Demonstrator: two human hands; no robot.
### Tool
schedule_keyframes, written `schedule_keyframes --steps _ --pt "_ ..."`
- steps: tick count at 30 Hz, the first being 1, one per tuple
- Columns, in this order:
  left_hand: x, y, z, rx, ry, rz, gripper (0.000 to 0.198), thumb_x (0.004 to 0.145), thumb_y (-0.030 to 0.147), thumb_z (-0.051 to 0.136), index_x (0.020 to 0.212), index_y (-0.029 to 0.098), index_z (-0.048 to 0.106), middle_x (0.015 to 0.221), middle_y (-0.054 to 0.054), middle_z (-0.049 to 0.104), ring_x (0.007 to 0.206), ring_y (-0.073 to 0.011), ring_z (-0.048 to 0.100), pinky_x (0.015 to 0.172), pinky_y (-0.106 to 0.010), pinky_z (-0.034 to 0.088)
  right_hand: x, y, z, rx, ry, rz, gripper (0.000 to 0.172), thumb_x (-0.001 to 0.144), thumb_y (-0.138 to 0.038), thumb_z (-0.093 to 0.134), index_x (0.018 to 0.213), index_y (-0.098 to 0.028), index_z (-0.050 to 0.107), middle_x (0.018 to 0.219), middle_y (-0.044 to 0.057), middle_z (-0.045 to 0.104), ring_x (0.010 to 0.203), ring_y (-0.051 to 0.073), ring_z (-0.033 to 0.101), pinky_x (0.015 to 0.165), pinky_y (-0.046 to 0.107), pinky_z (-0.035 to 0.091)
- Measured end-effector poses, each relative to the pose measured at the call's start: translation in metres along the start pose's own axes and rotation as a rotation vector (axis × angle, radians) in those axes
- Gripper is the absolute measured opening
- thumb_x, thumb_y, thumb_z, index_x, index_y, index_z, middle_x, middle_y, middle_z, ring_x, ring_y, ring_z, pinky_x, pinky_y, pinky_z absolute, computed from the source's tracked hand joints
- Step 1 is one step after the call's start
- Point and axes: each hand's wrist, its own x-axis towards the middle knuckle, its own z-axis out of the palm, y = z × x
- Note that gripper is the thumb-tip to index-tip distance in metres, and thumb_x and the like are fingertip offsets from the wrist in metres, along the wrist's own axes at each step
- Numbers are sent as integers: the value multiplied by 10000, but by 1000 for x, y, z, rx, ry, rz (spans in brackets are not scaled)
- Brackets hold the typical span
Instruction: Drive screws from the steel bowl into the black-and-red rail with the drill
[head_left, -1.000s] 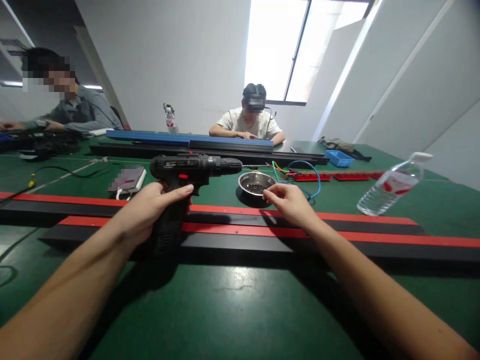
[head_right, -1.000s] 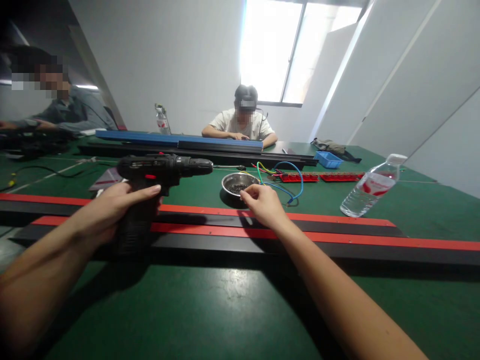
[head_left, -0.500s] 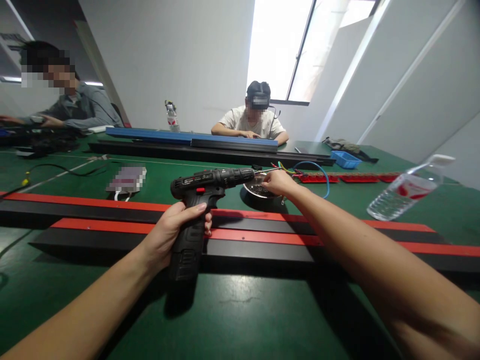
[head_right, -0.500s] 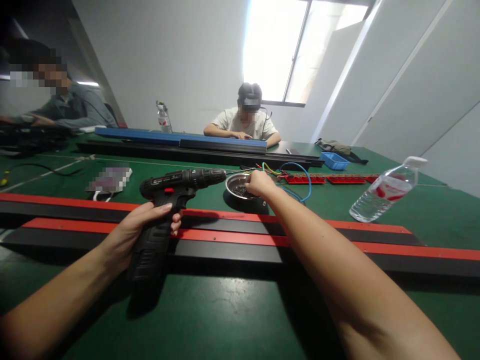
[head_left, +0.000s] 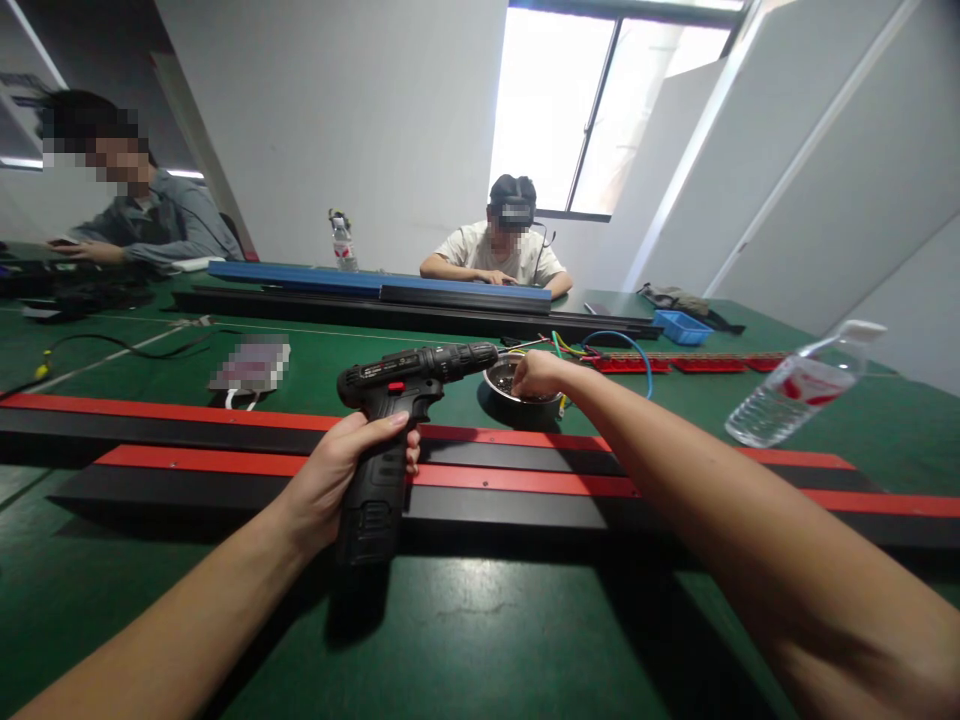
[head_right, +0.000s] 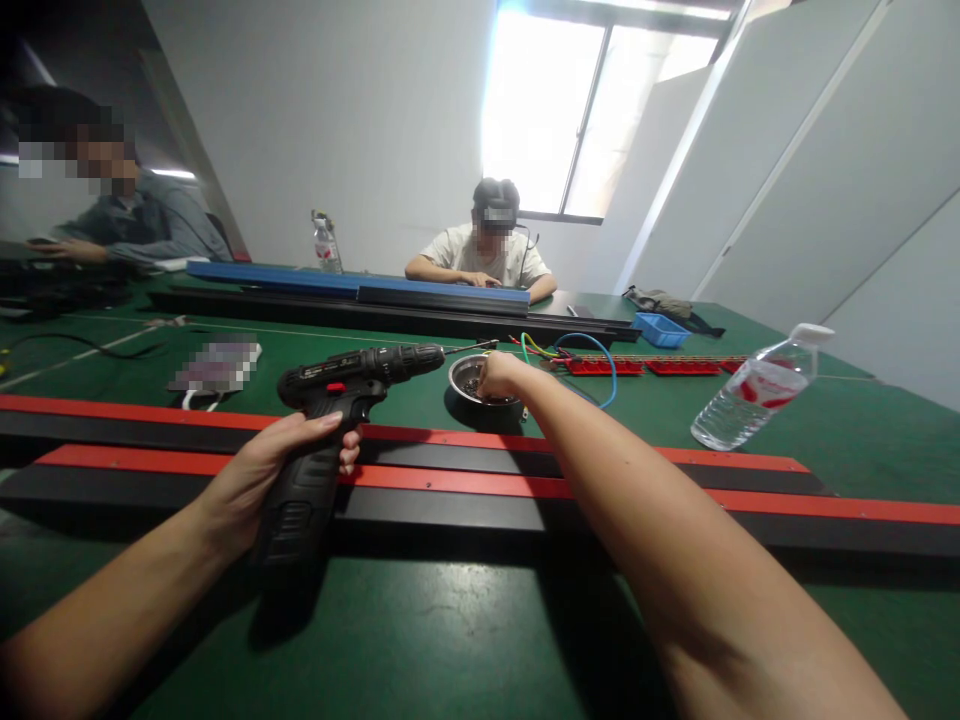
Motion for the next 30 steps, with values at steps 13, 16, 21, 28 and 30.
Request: schedule_keyframes --steps 13,16,21,28,30 --pt "0 -1 0 48 19 10 72 916 99 676 986 110 670 841 -79 710 677 -150 703 615 -245 628 -3 21 0 143 85 34 150 909 -227 744 795 -134 767 733 91 738 679 201 692 592 267 500" --pt "-1 -1 0 57 14 6 71 920 103 675 991 110 667 842 -74 707 675 -146 699 614 -240 623 -2 21 1 194 73 25 93 854 -139 749 761 -144 761 709 81 737 649 199 688 587 272 520" --pt "-1 -1 0 78 7 9 90 922 123 694 1007 111 669 851 -70 709 686 -141 701 624 -232 622 -6 23 -1 264 102 -3 114 830 -137 751 717 -156 756 671 67 730 569 177 647 541 275 492" --pt "-3 -1 0 67 13 -4 101 917 118 697 1012 113 661 839 -67 707 679 -137 694 625 -225 620 -35 22 3 427 415 -75 251 924 -299 731 721 -150 737 666 72 708 577 169 613 547 289 436" --pt "-2 0 1 71 19 -7 110 911 115 699 1013 116 658 839 -69 709 679 -138 694 628 -223 617 -51 19 11 608 501 -81 184 879 -302 786 772 -156 756 708 75 732 604 188 647 562 298 454"
